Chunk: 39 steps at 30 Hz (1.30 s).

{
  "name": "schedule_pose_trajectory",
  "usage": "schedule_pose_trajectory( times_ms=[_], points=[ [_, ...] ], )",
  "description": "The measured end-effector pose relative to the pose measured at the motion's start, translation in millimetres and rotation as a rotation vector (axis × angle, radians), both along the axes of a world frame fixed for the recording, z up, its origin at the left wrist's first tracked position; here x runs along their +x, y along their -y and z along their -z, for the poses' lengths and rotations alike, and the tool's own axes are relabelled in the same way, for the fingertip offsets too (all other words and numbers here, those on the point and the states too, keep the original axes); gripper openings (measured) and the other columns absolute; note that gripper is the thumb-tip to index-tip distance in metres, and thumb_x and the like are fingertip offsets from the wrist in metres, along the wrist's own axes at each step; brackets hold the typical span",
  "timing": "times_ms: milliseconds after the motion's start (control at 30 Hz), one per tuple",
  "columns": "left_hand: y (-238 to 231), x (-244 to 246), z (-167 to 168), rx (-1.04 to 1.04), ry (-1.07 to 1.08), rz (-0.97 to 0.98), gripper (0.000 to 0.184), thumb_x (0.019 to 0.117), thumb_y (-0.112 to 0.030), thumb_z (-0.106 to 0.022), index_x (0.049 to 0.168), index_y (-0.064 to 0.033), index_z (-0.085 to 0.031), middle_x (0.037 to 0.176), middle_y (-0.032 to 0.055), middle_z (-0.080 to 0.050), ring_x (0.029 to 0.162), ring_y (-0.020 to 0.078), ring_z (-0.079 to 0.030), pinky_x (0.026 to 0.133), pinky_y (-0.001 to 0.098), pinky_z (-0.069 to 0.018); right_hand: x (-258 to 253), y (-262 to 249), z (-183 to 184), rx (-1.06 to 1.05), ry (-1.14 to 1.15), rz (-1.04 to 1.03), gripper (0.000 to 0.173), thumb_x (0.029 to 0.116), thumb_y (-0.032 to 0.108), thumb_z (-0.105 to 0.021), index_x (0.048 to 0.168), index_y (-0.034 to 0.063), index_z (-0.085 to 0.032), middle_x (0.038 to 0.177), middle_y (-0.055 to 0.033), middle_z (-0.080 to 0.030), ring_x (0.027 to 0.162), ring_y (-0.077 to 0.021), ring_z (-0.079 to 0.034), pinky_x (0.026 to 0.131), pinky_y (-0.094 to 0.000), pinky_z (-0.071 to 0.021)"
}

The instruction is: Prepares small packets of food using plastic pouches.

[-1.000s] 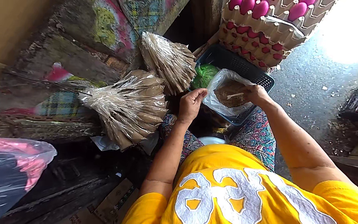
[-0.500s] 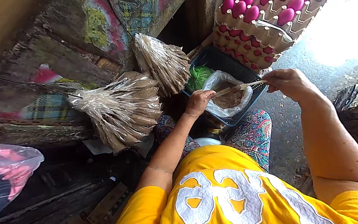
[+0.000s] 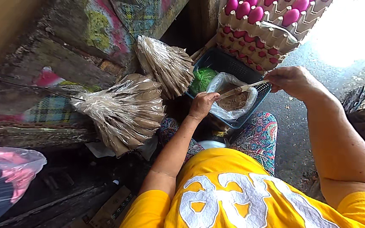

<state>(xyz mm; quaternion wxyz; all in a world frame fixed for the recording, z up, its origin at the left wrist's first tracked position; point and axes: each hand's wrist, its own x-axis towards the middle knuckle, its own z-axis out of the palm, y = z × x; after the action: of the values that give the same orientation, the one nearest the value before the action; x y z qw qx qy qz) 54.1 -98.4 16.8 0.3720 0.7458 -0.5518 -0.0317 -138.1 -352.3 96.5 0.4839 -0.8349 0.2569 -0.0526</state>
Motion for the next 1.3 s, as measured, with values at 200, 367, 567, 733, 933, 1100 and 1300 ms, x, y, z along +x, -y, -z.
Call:
schedule_pose_trajectory(
  times_ms=[200, 367, 567, 733, 933, 1100, 1300],
  points=[
    [0, -1, 1, 0.006, -0.004, -0.001, 0.017, 0.0993, -0.010, -0.064, 0.104, -0.0027, -0.078, 0.098, 0.0106, -0.078, 0.096, 0.0249, -0.074, 0.102, 0.0436, -0.0503, 7, -12, -10, -0.082, -0.063, -0.035, 0.018, 0.1052, 0.009, -0.055, 0.111, 0.0009, -0.070, 0.093, -0.0126, -0.070, 0.074, -0.0162, -0.068, 0.076, -0.0396, -0.0595],
    [0, -2, 2, 0.002, -0.008, 0.002, 0.016, 0.0987, -0.009, -0.064, 0.104, -0.0023, -0.079, 0.098, 0.0111, -0.078, 0.096, 0.0254, -0.074, 0.102, 0.0436, -0.0502, 14, -34, -20, -0.237, -0.077, -0.087, 0.017, 0.1042, 0.006, -0.057, 0.112, 0.0013, -0.072, 0.103, -0.0175, -0.071, 0.086, -0.0281, -0.071, 0.083, -0.0505, -0.0576],
    [-3, -3, 2, -0.032, -0.056, -0.037, 0.017, 0.0985, -0.008, -0.064, 0.105, -0.0009, -0.078, 0.098, 0.0120, -0.078, 0.096, 0.0253, -0.075, 0.101, 0.0435, -0.0516, 20, -68, -26, -0.557, 0.105, -0.259, 0.020, 0.0996, -0.006, -0.054, 0.110, -0.0029, -0.071, 0.104, -0.0242, -0.068, 0.092, -0.0421, -0.069, 0.083, -0.0596, -0.0550],
    [-13, -4, 1, -0.077, -0.243, -0.117, 0.019, 0.0999, -0.008, -0.062, 0.109, 0.0002, -0.077, 0.103, 0.0143, -0.077, 0.099, 0.0223, -0.073, 0.098, 0.0399, -0.0543, 17, -85, -42, -0.684, 0.180, -0.273, 0.026, 0.0952, -0.013, -0.053, 0.112, -0.0030, -0.069, 0.107, -0.0246, -0.067, 0.097, -0.0429, -0.069, 0.081, -0.0582, -0.0562],
    [-28, -11, -2, -0.155, -0.385, -0.132, 0.019, 0.0998, -0.006, -0.063, 0.112, 0.0023, -0.075, 0.106, 0.0138, -0.076, 0.099, 0.0160, -0.073, 0.096, 0.0332, -0.0561, 14, -94, -52, -0.709, 0.265, -0.268, 0.026, 0.0961, -0.011, -0.051, 0.112, -0.0022, -0.069, 0.108, -0.0239, -0.067, 0.097, -0.0409, -0.069, 0.081, -0.0555, -0.0566],
    [-34, -7, 4, -0.280, -0.617, -0.178, 0.019, 0.0990, -0.004, -0.063, 0.113, 0.0059, -0.072, 0.107, 0.0138, -0.075, 0.100, 0.0099, -0.071, 0.096, 0.0268, -0.0549, 7, -87, -61, -0.602, 0.297, -0.149, 0.023, 0.1030, 0.000, -0.050, 0.115, -0.0018, -0.070, 0.107, -0.0237, -0.067, 0.093, -0.0381, -0.068, 0.082, -0.0557, -0.0556],
    [-50, -7, -2, -0.431, -0.795, -0.220, 0.019, 0.0968, 0.001, -0.064, 0.113, 0.0089, -0.070, 0.106, 0.0106, -0.075, 0.099, 0.0069, -0.070, 0.095, 0.0252, -0.0550, 10, -53, -9, -0.303, -0.006, 0.023, 0.021, 0.1012, 0.000, -0.056, 0.118, -0.0021, -0.069, 0.112, -0.0249, -0.068, 0.093, -0.0390, -0.069, 0.087, -0.0609, -0.0544]
  ],
)
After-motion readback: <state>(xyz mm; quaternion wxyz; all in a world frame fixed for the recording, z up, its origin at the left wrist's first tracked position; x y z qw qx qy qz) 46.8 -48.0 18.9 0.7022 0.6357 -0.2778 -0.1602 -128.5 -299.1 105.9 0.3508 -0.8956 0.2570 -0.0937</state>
